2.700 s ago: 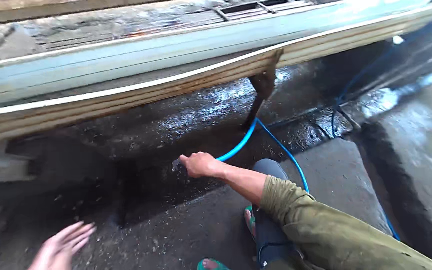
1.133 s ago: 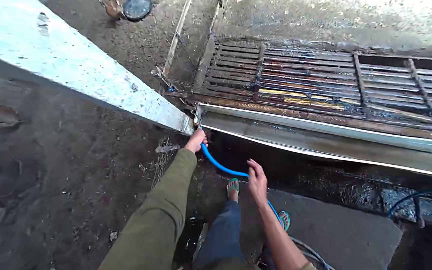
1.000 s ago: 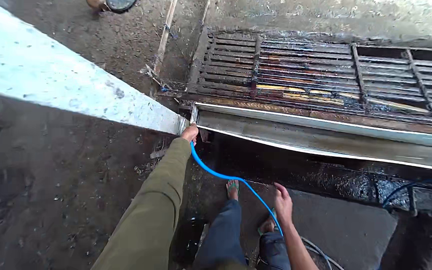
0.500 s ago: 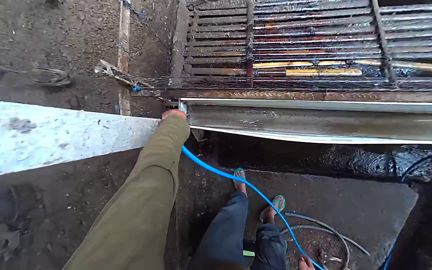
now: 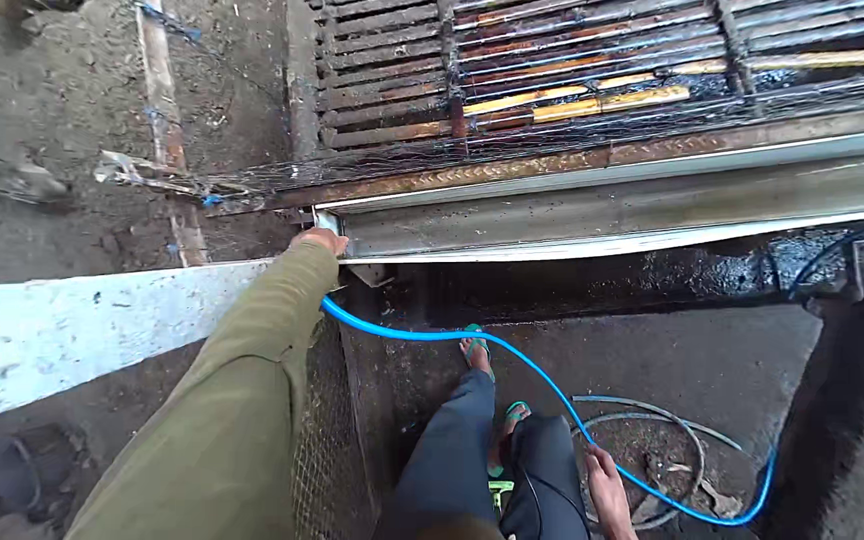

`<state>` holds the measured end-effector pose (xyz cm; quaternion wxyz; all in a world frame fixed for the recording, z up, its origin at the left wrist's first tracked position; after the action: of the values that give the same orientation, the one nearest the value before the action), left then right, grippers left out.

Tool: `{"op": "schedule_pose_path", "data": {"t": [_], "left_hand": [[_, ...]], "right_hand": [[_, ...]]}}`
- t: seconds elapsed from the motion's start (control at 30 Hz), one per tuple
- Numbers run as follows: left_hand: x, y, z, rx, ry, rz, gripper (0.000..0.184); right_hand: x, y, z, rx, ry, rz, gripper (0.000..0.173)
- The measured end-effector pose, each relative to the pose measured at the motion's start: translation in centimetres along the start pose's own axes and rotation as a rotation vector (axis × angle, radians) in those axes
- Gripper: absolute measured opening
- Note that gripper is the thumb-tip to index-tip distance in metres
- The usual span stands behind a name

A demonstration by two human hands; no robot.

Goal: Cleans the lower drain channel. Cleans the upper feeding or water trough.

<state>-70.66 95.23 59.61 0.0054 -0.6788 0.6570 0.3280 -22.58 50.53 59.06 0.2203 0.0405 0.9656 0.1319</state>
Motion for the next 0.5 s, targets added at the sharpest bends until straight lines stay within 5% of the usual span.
{"op": "schedule_pose_path", "data": {"t": [0.33,0.5], "left_hand": [[0.9,-2.1,1.9,0.238,0.05,0.263,0.076],[2.1,-3.6,2.8,0.369,0.098,0.309,0.075]], "right_hand": [[0.3,6.4,1.8,-0.183,0.087,-0.129,0.049],[-0.2,5.7,4.7,-0.046,0.076,-0.403,0.058]]}}
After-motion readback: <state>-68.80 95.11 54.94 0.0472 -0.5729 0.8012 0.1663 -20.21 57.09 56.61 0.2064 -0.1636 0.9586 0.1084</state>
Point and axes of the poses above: each hand's wrist, its own z-axis towards the middle knuckle, its own x-axis out of the palm, y = z × x, the point moved 1 cm from there along z, towards the middle knuckle, and after that the axes turned 8 degrees about z, right-handed, at the moved point
